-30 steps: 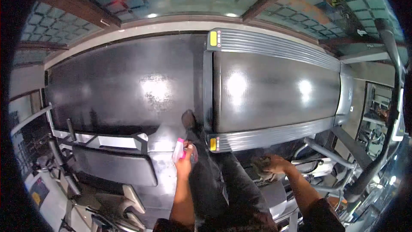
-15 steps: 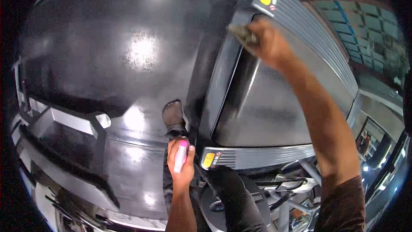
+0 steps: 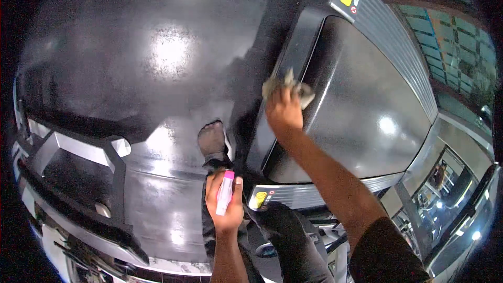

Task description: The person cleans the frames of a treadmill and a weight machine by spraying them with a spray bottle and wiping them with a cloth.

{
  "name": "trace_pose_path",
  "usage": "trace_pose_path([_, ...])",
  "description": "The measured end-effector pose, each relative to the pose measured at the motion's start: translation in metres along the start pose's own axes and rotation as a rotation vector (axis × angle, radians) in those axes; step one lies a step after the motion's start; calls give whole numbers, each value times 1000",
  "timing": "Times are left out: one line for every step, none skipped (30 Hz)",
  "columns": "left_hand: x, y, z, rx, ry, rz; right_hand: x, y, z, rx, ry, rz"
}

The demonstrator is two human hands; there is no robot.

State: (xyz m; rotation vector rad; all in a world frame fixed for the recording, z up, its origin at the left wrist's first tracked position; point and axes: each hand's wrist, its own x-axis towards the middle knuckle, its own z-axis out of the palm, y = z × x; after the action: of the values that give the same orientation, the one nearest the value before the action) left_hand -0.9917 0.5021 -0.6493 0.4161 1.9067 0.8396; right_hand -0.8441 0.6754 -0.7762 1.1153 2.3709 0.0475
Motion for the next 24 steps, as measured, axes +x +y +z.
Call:
trace_pose_path([0, -3, 0, -4, 18, -13, -21, -12, -9, 12, -119, -69])
trace_pose_path([2, -3, 0, -11, 38, -26, -41, -23, -17, 21, -236, -139])
trace_pose_path([4, 0, 0, -7, 53, -22, -61, -36, -13, 61, -203, -163])
trace_pose_path([5, 2, -1, -4, 67, -21, -80, -48, -2, 101, -172, -187])
trace_pose_path([7, 3, -2, -2, 81, -19, -98, -58, 8, 192, -147, -219])
trace_pose_path([8, 3, -2, -5, 95, -21, -106, -62, 8, 285, -125, -252])
trace_pose_path([9, 3, -2, -8, 108, -24, -109, -62, 12, 328, -170, -340])
trace_pose_path([9, 2, -1, -11, 122, -28, -105, -63, 19, 353, -130, -261])
trace_pose_path([10, 3, -1, -19, 127, -21, -97, -64, 33, 377, -91, -182])
trace_pose_path([10, 4, -1, -6, 127, -11, -78, -51, 33, 368, -121, -162])
trace_pose_path([10, 4, -2, 8, 128, -4, -58, -38, 32, 357, -150, -142])
trace_pose_path([10, 1, -2, 24, 131, -1, -16, -6, -12, 314, -199, -143])
trace_pose_path([9, -3, -1, 20, 138, -16, 27, 27, -58, 270, -249, -147])
trace_pose_path([8, -4, 0, 9, 134, -5, 49, 55, -47, 383, -70, 38])
trace_pose_path([8, -2, 2, 0, 129, 10, 87, 74, -50, 475, 35, 365])
trace_pose_path([8, -2, 3, -8, 122, 27, 112, 106, -53, 103, 138, 32])
trace_pose_path([8, -3, 3, 2, 112, 26, 130, 125, -56, 21, 109, 93])
trace_pose_path([7, -4, 4, 14, 96, 25, 142, 136, -50, 74, -19, 214])
trace_pose_path([8, -4, 4, 25, 79, 28, 145, 143, -38, -111, -76, 107])
trace_pose_path([10, -2, 4, -2, 75, -9, 145, 143, -19, -294, -129, -1])
trace_pose_path([10, 0, 4, -28, 73, -48, 139, 134, 16, -235, -50, 97])
trace_pose_path([9, 1, 2, -54, 75, -94, 129, 118, 60, -173, 27, 187])
trace_pose_path([9, 0, 1, -39, 91, -78, 111, 92, 8, 136, -104, 337])
trace_pose_path([10, -1, 1, -26, 102, -61, 93, 65, -49, 413, -196, 527])
